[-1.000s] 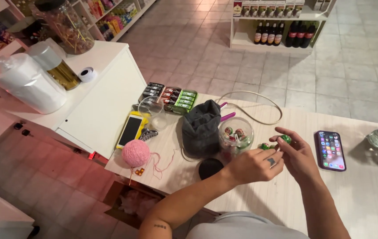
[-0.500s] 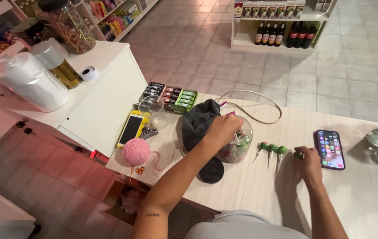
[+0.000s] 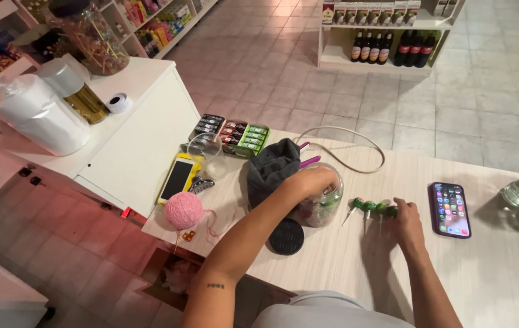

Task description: The person is organizing small merchandise items like mint boxes and lollipops into containers on a store counter.

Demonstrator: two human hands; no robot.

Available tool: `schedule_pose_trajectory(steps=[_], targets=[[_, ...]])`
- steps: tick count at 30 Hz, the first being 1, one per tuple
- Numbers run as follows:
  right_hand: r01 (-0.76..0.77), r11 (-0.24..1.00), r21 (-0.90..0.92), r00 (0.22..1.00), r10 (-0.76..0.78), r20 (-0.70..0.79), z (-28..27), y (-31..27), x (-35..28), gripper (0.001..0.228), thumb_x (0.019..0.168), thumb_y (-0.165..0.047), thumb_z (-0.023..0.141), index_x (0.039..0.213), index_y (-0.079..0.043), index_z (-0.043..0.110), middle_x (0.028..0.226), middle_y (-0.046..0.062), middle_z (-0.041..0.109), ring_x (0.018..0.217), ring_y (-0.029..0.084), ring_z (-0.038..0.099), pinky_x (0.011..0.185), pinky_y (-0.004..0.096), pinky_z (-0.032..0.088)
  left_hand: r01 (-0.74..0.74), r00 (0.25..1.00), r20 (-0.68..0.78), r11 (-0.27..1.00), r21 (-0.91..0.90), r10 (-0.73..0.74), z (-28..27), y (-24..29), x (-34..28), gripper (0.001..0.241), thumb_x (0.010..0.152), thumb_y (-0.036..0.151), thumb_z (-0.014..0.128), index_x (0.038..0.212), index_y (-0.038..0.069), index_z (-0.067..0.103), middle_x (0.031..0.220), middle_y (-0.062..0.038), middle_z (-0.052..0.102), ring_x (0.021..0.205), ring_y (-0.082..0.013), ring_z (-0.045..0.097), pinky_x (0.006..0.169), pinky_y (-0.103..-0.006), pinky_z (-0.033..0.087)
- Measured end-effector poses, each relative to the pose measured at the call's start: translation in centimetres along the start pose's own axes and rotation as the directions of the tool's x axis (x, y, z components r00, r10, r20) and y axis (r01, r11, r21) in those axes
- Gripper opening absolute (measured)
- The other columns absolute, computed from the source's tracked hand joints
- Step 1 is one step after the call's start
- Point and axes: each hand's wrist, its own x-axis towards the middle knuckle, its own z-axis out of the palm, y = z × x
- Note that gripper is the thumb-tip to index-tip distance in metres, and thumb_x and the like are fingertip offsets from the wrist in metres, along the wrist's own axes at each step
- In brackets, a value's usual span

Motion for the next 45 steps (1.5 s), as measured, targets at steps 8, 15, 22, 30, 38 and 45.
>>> schedule_pose_trajectory(steps=[8,15,22,30,38,45], targets=[[0.040,0.999,-0.024,0.998,-0.041,-0.050,-0.3,-1.9,-1.7,0.062,0.083,-0.016,0.077,0.141,-0.007,0.057,0.123,0.026,0.053,0.101,0.057,0.069,0.089,0.067,0.058,-0.034,0.976,0.218,0.998,0.054,0.021,4.2,-3.3,6.1,0.040,0.075,0.026,0.089,0.113,0.025,0.077,0.112,-0.007,0.078,0.113,-0.0330,0.073,0.094,-0.0494,0.060],[-0.024,0.998,-0.056,1.000,0.024,-0.002,-2.6,-1.8,-1.5,0.069,0.081,-0.035,0.082,0.143,-0.016,0.057,0.132,0.021,0.051,0.104,0.050,0.071,0.090,0.065,0.058,-0.077,0.956,0.288,0.996,0.043,0.061,-2.8,1.4,0.1,0.050,0.076,0.024,0.085,0.124,0.022,0.072,0.122,-0.013,0.075,0.124,-0.0365,0.066,0.105,-0.0516,0.054],[-0.014,0.998,0.054,1.000,0.015,-0.019,-7.8,-7.1,-2.8,0.065,0.085,-0.029,0.079,0.144,-0.011,0.058,0.140,0.024,0.048,0.108,0.042,0.070,0.090,0.061,0.057,-0.085,0.963,0.267,0.987,0.138,0.045,1.5,-1.4,4.7,0.059,0.063,0.026,0.092,0.119,0.025,0.074,0.120,-0.010,0.075,0.121,-0.0329,0.068,0.101,-0.0455,0.057],[-0.013,0.993,0.115,0.999,0.010,0.030,-8.1,-10.1,-4.1,0.056,0.087,-0.016,0.072,0.142,-0.010,0.061,0.140,0.026,0.048,0.111,0.044,0.069,0.091,0.060,0.056,-0.067,0.974,0.223,0.983,0.172,0.027,-1.4,1.2,0.7,0.050,0.066,0.025,0.094,0.113,0.024,0.076,0.114,-0.008,0.077,0.118,-0.0319,0.070,0.099,-0.0432,0.058],[0.162,0.957,0.240,0.986,-0.150,-0.065,-9.9,-12.4,-4.1,0.050,0.087,-0.014,0.078,0.135,-0.005,0.065,0.132,0.029,0.053,0.106,0.049,0.068,0.083,0.056,0.059,0.007,0.996,-0.093,0.999,0.051,-0.002,-2.3,0.4,-0.1,0.020,0.073,0.010,0.081,0.071,0.029,0.080,0.090,-0.007,0.076,0.097,-0.0353,0.076,0.083,-0.0458,0.062],[0.206,0.886,0.415,0.978,-0.198,-0.064,-12.1,-18.6,-6.4,0.043,0.088,-0.018,0.081,0.127,-0.006,0.070,0.130,0.021,0.059,0.106,0.043,0.069,0.084,0.049,0.060,-0.065,0.913,-0.406,0.996,-0.053,0.038,-6.5,2.9,-7.3,0.014,0.083,0.007,0.072,0.083,0.019,0.081,0.088,-0.010,0.077,0.094,-0.0381,0.075,0.082,-0.0484,0.063]])
